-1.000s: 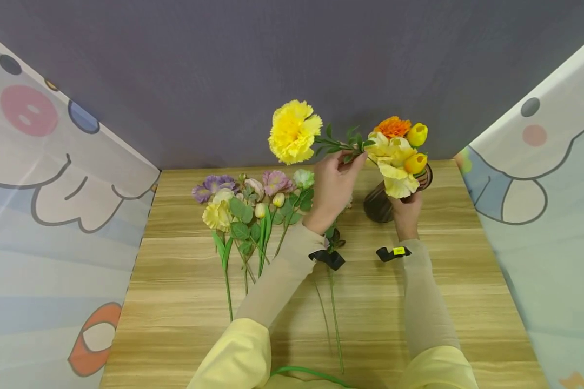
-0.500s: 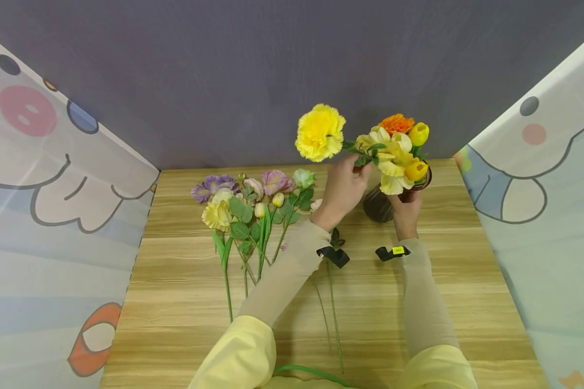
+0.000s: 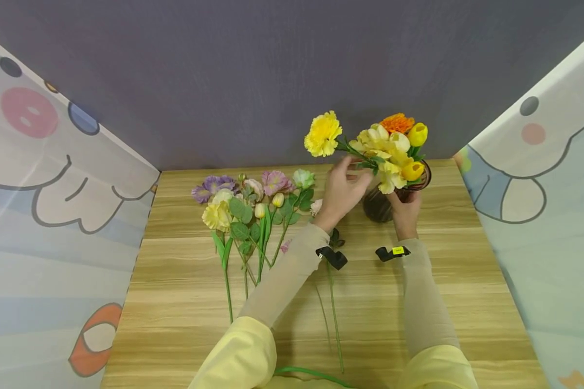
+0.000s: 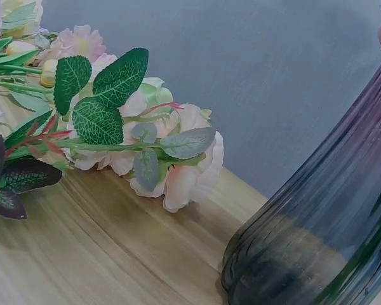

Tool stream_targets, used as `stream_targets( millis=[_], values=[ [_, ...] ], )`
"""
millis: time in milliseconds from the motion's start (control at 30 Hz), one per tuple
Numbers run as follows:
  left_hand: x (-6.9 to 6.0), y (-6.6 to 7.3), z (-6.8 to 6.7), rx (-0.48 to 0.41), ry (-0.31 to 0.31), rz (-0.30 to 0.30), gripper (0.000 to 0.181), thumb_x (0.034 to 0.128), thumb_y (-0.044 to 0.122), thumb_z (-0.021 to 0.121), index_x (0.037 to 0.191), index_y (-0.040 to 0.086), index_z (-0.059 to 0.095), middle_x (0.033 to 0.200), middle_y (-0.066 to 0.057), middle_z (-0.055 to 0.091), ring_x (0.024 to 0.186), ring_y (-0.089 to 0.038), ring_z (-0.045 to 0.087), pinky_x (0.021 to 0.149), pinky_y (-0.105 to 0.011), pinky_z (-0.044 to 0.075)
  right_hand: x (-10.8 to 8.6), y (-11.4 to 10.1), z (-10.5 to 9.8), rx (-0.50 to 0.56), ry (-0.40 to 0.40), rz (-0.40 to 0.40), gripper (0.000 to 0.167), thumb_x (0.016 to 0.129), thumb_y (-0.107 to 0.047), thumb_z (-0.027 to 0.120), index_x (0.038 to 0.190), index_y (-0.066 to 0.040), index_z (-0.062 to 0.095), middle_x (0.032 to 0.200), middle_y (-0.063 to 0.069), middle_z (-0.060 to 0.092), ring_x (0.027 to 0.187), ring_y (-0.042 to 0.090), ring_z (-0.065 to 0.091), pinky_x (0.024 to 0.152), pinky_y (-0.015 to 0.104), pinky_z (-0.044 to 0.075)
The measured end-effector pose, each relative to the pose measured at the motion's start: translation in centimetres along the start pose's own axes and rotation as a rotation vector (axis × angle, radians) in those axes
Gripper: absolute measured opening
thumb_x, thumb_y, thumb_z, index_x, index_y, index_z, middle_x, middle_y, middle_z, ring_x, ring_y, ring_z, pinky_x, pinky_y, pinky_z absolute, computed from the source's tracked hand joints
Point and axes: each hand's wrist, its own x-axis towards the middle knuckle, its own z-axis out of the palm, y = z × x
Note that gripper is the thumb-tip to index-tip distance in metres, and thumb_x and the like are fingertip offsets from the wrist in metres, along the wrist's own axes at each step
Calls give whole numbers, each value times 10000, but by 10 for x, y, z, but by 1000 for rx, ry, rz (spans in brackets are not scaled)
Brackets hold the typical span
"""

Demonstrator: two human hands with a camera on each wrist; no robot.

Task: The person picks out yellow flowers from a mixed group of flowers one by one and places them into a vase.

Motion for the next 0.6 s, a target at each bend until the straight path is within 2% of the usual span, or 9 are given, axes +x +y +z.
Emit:
stream_targets(
  millis=[67,167,233,300,333,367,400,500,600],
  values=[
    [0,3,-6,-97,122,49,308,978,169,611,1219,-16,663,1144,-63,663,999,-102,644,855,-202,542,0,0,0,1,-1,1,438,912,13,748,1313,-93,608,1093,30,636,920,138,580,789,221,502],
    [4,10,-14,-279,255,109,233,994,124,623,1011,-94,700,851,63,647,628,-28,522,612,-197,447,0,1,0,0,0,2,429,917,14,741,1308,-103,608,1095,26,638,919,133,579,786,215,502],
    [8,14,-17,-427,287,131,227,1014,88,641,999,-132,692,820,113,645,607,1,535,631,-186,477,0,1,0,12,0,0,423,917,21,737,1303,-98,609,1095,31,638,916,138,576,785,218,500],
    [11,16,-18,-493,292,135,198,1003,39,665,1037,-155,682,822,54,690,649,-5,594,690,-198,534,0,2,0,24,0,0,434,914,30,734,1310,-91,604,1112,32,641,933,139,579,798,220,503],
    [12,16,-18,-492,291,124,201,995,29,678,1082,-152,676,918,7,728,752,-2,645,791,-213,566,0,2,1,32,-2,-1,442,913,36,732,1317,-84,600,1123,36,641,944,142,581,805,223,504],
    [13,16,-17,-469,290,103,224,985,34,696,1132,-133,675,917,-54,733,855,-6,670,844,-234,581,0,2,1,37,-1,-1,449,912,38,730,1324,-81,596,1137,38,641,962,143,585,820,222,506],
    [12,15,-16,-449,279,81,269,974,33,710,1202,-103,667,1044,-102,743,967,-21,675,934,-261,569,0,2,1,41,0,-3,451,911,39,729,1326,-72,594,1143,45,641,966,146,585,821,223,506],
    [8,8,-12,-235,247,-6,256,962,131,753,1161,-25,709,1023,-166,745,825,-58,641,815,-206,546,0,1,1,47,-6,-3,500,908,40,733,1370,-66,574,1215,59,637,1058,161,601,885,226,517],
    [4,0,-6,-122,187,-68,251,965,207,761,1112,9,712,885,-127,724,660,-178,599,684,-197,494,0,1,1,34,-7,-6,539,903,30,746,1400,-68,560,1260,70,631,1114,176,602,925,235,517]
  ],
)
